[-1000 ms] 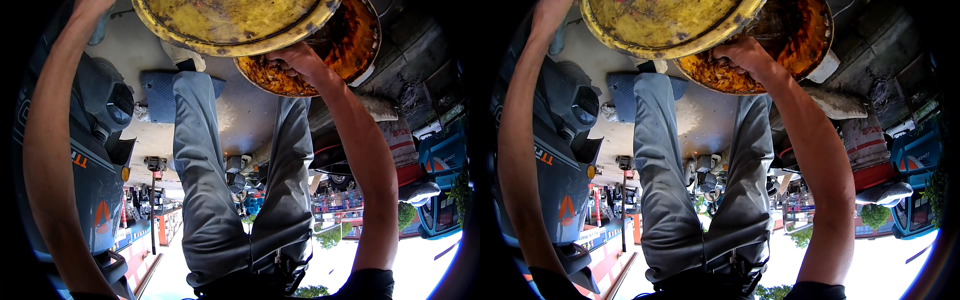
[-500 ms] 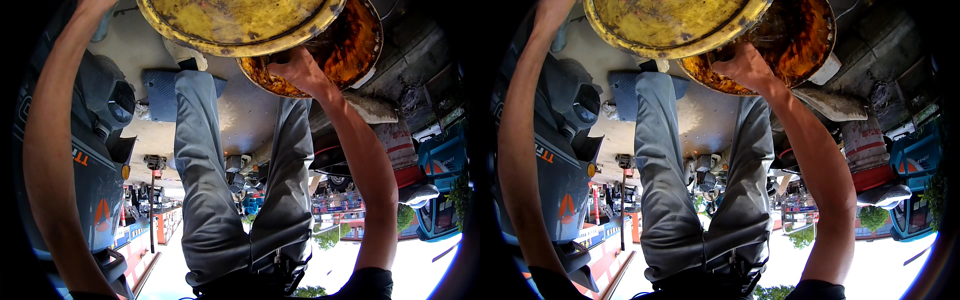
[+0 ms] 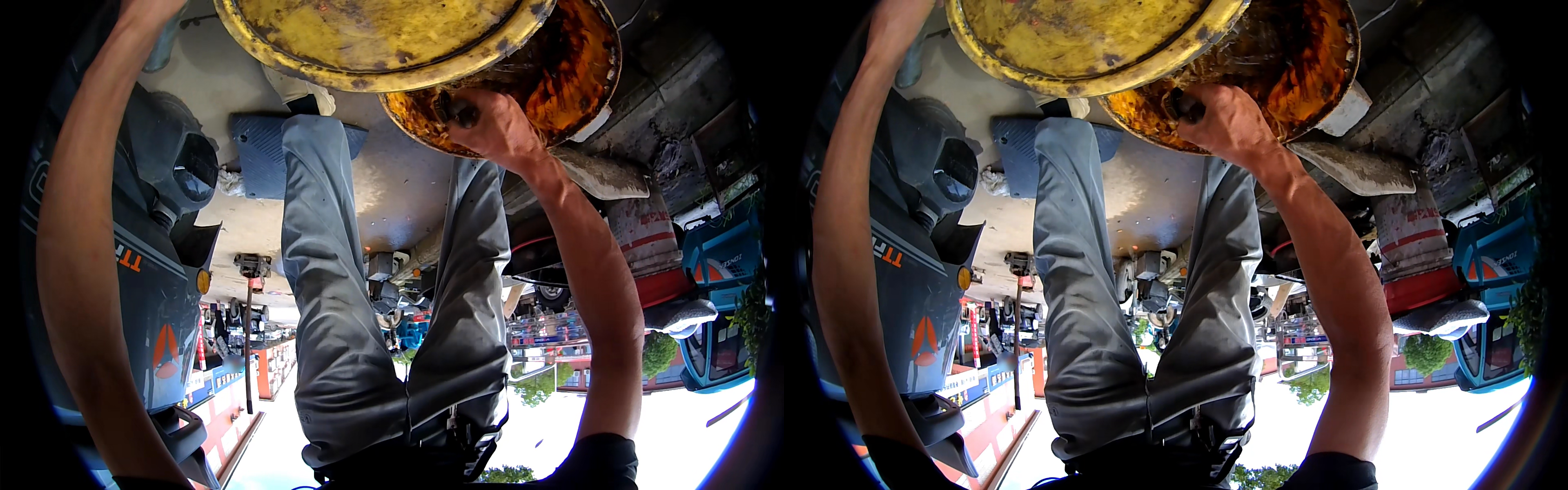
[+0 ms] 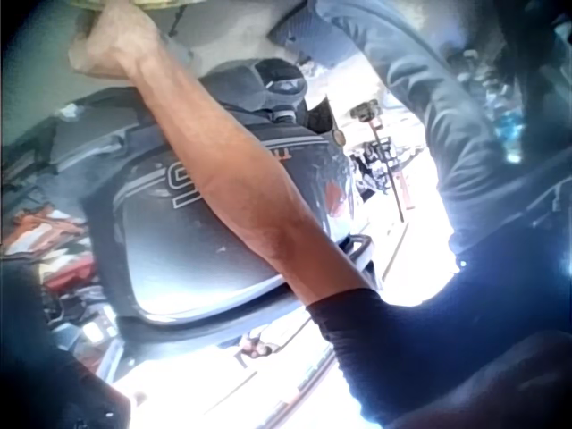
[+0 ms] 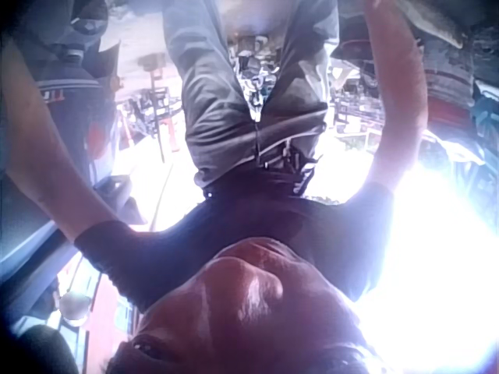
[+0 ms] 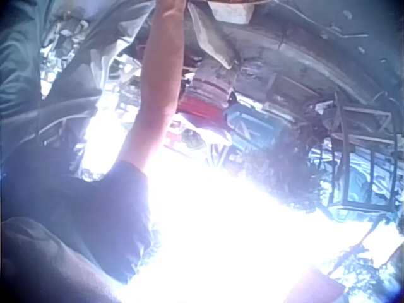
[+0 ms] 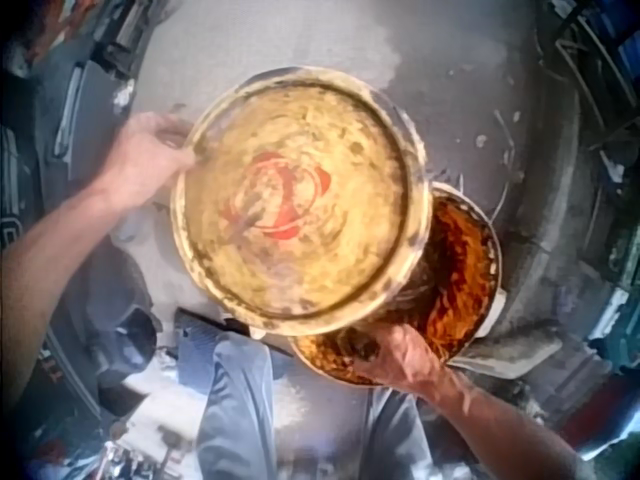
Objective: The person uses a hammer and a metal rod to strike a vehicle part on the floor. They then walk to a yellow bucket, dip a small metal component into a thick substance, and return to the floor to insert the component into a black tube.
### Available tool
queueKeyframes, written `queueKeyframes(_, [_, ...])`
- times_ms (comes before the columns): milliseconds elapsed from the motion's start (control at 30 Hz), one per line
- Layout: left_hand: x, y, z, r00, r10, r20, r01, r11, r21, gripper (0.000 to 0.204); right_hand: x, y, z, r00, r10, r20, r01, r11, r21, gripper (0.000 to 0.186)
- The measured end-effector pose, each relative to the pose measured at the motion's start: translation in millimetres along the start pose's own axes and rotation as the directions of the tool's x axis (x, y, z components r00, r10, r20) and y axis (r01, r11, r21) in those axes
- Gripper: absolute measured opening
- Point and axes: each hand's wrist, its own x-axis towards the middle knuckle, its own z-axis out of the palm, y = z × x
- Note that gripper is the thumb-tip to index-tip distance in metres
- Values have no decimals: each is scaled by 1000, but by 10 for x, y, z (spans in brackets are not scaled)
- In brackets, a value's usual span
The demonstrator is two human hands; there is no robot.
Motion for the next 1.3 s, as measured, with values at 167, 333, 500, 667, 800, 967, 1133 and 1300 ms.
queueKeyframes(167, [91,-122,20,1000,-11,-28,12,1000,15,39,-25,-2,-73,999,-48,16,50,993,-105,37])
queueKeyframes(333, [149,-169,-3,999,21,35,-20,1000,-20,41,-71,77,-238,998,54,11,-55,995,87,41])
queueKeyframes(500, [-27,-52,41,949,306,-79,-284,936,207,43,-375,-55,-339,887,386,253,-369,263,892,15])
queueKeyframes(667, [44,171,-18,995,-98,10,98,995,36,42,-699,-69,-320,912,299,282,-259,-113,959,12])
queueKeyframes(800, [241,-225,-158,987,-74,144,49,984,169,54,-885,-48,-324,942,235,241,-190,-221,957,12])
queueKeyframes(967, [143,3,-95,985,-111,129,76,965,249,54,-950,-76,-372,934,347,88,-205,317,926,16])
queueKeyframes(1133, [86,82,-22,980,-120,159,83,971,224,54,-662,-19,-434,989,112,-94,-86,966,245,38])
queueKeyframes(1300, [-198,398,155,991,109,-71,-89,966,245,39,-305,142,-211,815,-561,-143,438,759,-482,30])
